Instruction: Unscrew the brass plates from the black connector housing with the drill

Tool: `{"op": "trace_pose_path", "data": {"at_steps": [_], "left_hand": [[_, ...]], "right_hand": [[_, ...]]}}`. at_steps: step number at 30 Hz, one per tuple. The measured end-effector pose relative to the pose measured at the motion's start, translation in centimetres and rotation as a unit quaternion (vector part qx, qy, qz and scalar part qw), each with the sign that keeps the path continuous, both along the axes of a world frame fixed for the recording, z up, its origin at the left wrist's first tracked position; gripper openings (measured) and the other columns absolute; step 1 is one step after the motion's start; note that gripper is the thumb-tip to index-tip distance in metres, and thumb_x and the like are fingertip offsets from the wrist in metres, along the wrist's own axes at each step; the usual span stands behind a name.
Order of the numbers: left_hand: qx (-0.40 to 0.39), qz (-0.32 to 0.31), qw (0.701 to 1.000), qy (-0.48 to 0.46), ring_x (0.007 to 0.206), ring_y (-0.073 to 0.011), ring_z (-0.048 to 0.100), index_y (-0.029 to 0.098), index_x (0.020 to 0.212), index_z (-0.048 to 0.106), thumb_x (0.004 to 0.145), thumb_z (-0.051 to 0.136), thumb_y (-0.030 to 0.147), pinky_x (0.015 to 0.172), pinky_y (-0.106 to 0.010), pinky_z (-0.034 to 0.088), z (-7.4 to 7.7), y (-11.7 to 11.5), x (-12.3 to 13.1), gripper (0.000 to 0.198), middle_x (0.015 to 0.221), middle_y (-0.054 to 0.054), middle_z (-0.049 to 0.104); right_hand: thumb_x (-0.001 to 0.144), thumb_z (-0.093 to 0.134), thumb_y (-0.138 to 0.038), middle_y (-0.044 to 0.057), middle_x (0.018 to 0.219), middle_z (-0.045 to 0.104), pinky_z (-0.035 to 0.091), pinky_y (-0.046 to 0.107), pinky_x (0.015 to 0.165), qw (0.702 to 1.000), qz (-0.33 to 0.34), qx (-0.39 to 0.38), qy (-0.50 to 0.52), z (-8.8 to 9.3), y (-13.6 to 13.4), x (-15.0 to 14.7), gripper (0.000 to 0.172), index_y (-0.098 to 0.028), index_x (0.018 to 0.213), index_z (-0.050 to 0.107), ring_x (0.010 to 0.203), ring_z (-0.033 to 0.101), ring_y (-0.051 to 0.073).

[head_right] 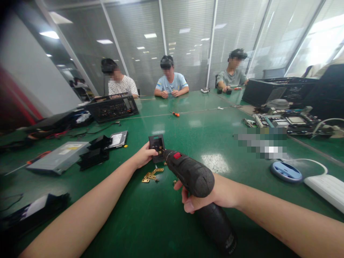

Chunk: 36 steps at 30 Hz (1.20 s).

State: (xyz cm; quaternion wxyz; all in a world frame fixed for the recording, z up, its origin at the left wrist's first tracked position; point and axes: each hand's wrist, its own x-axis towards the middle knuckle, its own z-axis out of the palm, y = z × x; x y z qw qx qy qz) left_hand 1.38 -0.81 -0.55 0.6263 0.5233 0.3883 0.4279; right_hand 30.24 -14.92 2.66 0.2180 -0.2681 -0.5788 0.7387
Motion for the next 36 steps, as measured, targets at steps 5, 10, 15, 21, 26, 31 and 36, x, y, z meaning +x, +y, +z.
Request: {"op": "trace_pose_path", "data": {"at_steps": [5,10,15,21,26,31,36], "left_hand": [[0.006,-0.001,1.0,0.001,0.086,-0.0221,0.068,0.018,0.108,0.062,0.053,0.069,0.011,0.086,-0.04,0.053,-0.2,0.2,-0.1,0.055,0.096,-0.004,0.073],[0.0,-0.004,1.0,-0.006,0.085,-0.0232,0.069,0.018,0.108,0.061,0.053,0.07,0.012,0.086,-0.042,0.054,-0.2,0.2,-0.1,0.056,0.096,-0.005,0.073],[0.0,0.007,1.0,-0.006,0.087,-0.0229,0.069,0.018,0.109,0.061,0.053,0.07,0.012,0.086,-0.041,0.053,-0.3,0.2,-0.1,0.057,0.097,-0.005,0.073],[0.004,0.0,1.0,-0.004,0.086,-0.023,0.069,0.018,0.109,0.061,0.053,0.071,0.013,0.083,-0.04,0.054,-0.4,0.3,-0.2,0.057,0.095,-0.004,0.073],[0.003,0.009,1.0,-0.002,0.085,-0.0219,0.068,0.018,0.11,0.061,0.053,0.071,0.012,0.083,-0.039,0.054,-0.3,0.2,-0.2,0.058,0.096,-0.004,0.072],[0.008,0.003,1.0,-0.001,0.085,-0.0231,0.069,0.019,0.109,0.061,0.053,0.071,0.013,0.081,-0.04,0.055,-0.5,0.3,-0.2,0.057,0.096,-0.004,0.072],[0.001,-0.001,1.0,0.001,0.085,-0.0245,0.07,0.018,0.108,0.061,0.054,0.072,0.013,0.082,-0.042,0.055,-0.5,0.4,-0.3,0.055,0.096,-0.005,0.073]], "right_hand": [[0.071,0.097,-0.032,0.005,0.091,0.075,0.061,0.034,0.073,1.0,0.006,-0.001,-0.007,0.2,0.0,0.1,0.065,-0.014,0.125,0.067,0.077,0.073,0.018],[0.07,0.097,-0.032,0.005,0.091,0.076,0.06,0.031,0.074,0.999,0.001,0.021,-0.024,0.5,0.0,0.0,0.063,-0.014,0.123,0.068,0.079,0.073,0.017],[0.071,0.096,-0.034,0.006,0.093,0.075,0.062,0.037,0.075,1.0,0.009,0.012,-0.02,0.7,0.0,0.1,0.063,-0.017,0.124,0.068,0.084,0.072,0.02],[0.072,0.096,-0.029,0.004,0.09,0.075,0.061,0.032,0.073,1.0,0.016,-0.001,-0.003,0.2,0.3,0.2,0.057,-0.015,0.12,0.069,0.079,0.073,0.018],[0.073,0.095,-0.032,0.005,0.092,0.075,0.061,0.033,0.074,1.0,0.027,-0.006,-0.007,-0.2,0.4,0.3,0.056,-0.015,0.12,0.07,0.078,0.073,0.017],[0.074,0.095,-0.032,0.005,0.093,0.076,0.06,0.033,0.074,0.999,0.027,0.041,-0.007,-0.5,0.6,0.3,0.055,-0.018,0.122,0.07,0.08,0.073,0.018],[0.072,0.095,-0.032,0.005,0.09,0.077,0.058,0.032,0.075,0.998,0.019,0.052,-0.037,0.5,0.4,0.1,0.057,-0.015,0.12,0.07,0.08,0.072,0.018]]}}
